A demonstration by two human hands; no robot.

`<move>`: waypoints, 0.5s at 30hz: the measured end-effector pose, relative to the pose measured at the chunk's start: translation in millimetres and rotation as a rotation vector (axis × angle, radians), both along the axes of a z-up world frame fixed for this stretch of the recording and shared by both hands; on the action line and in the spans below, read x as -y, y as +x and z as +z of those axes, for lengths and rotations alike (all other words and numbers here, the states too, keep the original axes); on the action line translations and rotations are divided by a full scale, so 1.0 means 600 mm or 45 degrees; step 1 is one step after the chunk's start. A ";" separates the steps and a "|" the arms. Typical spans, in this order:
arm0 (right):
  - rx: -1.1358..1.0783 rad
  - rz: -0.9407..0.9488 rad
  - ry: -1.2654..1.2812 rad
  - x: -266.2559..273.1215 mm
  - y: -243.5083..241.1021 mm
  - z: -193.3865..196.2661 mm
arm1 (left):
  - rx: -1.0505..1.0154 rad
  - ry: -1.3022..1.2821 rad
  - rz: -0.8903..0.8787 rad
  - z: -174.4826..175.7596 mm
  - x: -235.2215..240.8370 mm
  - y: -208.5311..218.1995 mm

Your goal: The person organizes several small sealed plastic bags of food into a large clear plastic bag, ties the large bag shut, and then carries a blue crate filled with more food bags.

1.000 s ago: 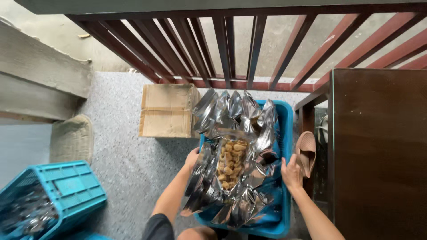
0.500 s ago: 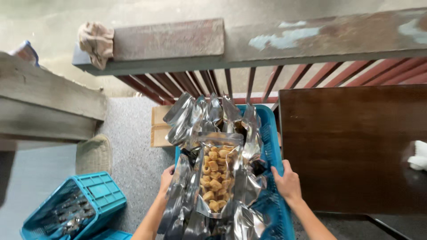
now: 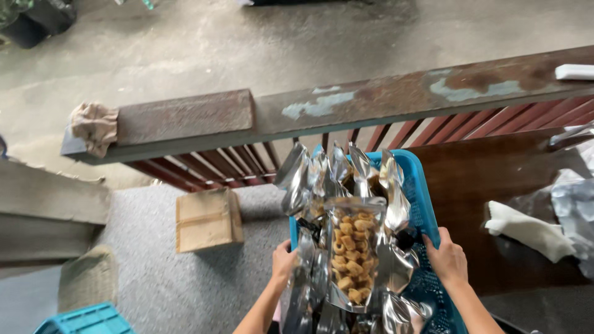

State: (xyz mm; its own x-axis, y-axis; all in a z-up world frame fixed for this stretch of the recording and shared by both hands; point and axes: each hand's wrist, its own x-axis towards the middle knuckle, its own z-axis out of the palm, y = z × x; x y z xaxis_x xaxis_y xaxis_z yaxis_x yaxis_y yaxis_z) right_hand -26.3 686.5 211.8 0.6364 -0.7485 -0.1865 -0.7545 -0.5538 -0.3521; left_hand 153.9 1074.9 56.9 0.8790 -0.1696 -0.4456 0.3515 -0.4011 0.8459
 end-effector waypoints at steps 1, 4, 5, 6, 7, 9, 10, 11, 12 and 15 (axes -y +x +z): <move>-0.037 -0.026 -0.015 0.022 -0.003 -0.012 | -0.073 -0.013 -0.009 0.011 0.028 -0.002; -0.098 -0.053 -0.062 0.083 0.007 -0.054 | -0.136 -0.007 0.013 0.040 0.107 -0.004; -0.111 -0.065 -0.091 0.103 0.005 -0.066 | -0.147 -0.012 0.009 0.043 0.131 0.000; -0.121 -0.073 -0.085 0.116 0.003 -0.079 | -0.047 0.019 -0.030 0.041 0.147 0.007; -0.116 -0.088 -0.099 0.130 0.002 -0.089 | 0.054 0.050 -0.070 0.036 0.162 0.009; -0.087 -0.099 -0.110 0.161 0.023 -0.104 | 0.060 0.074 -0.041 0.017 0.196 0.020; -0.109 -0.095 -0.147 0.170 0.024 -0.106 | 0.057 0.102 -0.012 0.006 0.208 0.022; -0.130 -0.092 -0.183 0.179 0.028 -0.108 | 0.059 0.113 -0.017 -0.008 0.224 0.037; -0.160 -0.101 -0.156 0.179 0.018 -0.109 | 0.015 0.115 -0.012 -0.023 0.230 0.033; -0.084 -0.060 -0.208 0.203 0.037 -0.104 | 0.066 0.063 0.023 -0.054 0.241 0.015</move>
